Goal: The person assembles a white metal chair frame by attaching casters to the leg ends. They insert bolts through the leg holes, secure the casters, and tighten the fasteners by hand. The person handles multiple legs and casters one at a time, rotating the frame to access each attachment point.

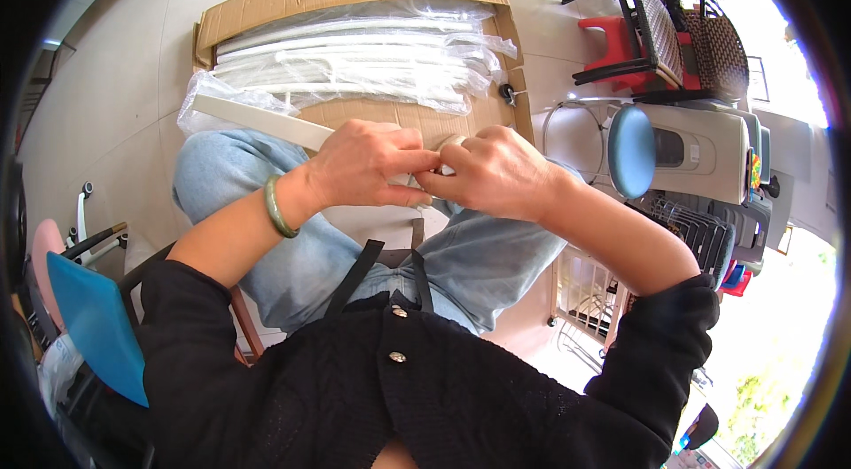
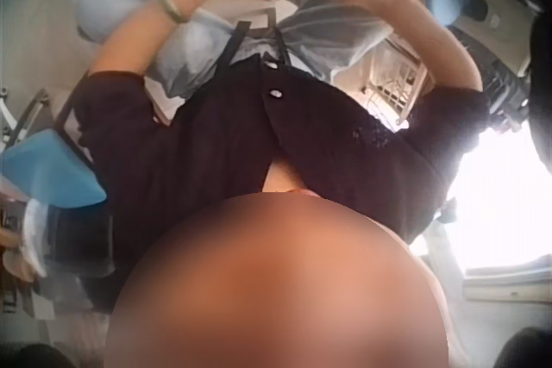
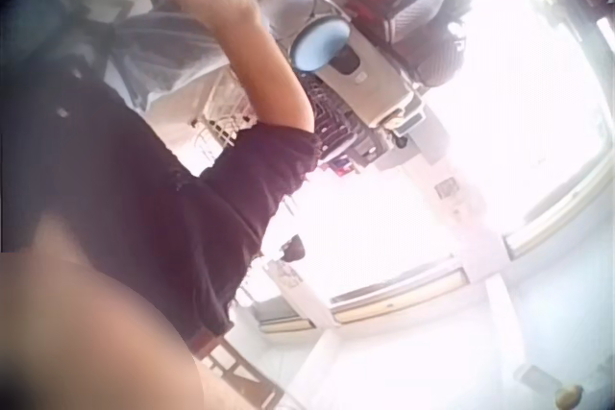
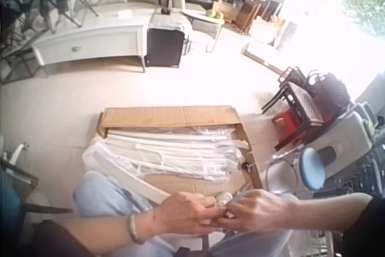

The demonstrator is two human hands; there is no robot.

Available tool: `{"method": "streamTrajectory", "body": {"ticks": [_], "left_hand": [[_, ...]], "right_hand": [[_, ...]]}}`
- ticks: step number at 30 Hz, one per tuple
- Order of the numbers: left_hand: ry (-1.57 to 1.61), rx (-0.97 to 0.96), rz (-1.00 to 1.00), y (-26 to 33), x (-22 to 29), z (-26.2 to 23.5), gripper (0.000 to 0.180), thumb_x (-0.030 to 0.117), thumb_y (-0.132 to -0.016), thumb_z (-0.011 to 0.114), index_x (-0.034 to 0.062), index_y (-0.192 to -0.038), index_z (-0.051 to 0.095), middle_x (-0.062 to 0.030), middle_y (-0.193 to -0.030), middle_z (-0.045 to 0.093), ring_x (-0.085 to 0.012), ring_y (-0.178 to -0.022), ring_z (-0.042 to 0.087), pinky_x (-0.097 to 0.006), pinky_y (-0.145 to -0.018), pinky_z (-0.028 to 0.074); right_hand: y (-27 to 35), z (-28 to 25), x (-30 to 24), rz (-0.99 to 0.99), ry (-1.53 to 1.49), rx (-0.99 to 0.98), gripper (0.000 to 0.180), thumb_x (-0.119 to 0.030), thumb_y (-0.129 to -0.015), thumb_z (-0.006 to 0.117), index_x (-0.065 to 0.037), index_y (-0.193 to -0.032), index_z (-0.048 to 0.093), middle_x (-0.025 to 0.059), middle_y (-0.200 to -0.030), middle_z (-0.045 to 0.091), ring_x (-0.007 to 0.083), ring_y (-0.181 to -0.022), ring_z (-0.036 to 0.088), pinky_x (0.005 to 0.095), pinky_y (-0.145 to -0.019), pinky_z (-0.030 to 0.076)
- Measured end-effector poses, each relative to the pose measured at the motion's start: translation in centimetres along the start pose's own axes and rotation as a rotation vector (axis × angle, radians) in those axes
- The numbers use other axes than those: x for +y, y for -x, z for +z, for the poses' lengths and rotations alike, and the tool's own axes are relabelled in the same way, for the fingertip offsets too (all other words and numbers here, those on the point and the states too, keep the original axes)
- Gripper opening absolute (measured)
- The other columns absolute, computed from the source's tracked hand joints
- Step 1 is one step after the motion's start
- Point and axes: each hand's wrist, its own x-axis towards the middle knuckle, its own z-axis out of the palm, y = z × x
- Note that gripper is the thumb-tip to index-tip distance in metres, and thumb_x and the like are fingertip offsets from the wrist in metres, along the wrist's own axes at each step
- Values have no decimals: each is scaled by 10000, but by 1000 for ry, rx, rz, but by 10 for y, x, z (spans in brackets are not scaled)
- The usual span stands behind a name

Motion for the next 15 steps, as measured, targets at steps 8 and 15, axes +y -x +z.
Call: {"method": "streamTrajectory", "body": {"ticks": [8, 15], "left_hand": [[77, 71, -21, 0, -4, -7, 439, 401, -725, 784, 108, -1001, 606, -40, -822, 626, -255, -758, 650, -365, -617, 512], [104, 22, -9, 0, -4, -11, 419, 289, -680, 807, 74, -948, 567, -69, -826, 627, -283, -769, 654, -381, -619, 509]], "right_hand": [[-6, 8, 11, 141, -434, 20, 234, -58, -717, 699, -111, -945, 683, 49, -702, 574, 258, -613, 620, 354, -515, 490], [9, 45, 9, 397, -1006, 121, 101, -20, -880, 654, -39, -975, 682, 76, -865, 700, 169, -767, 671, 273, -703, 522]]}}
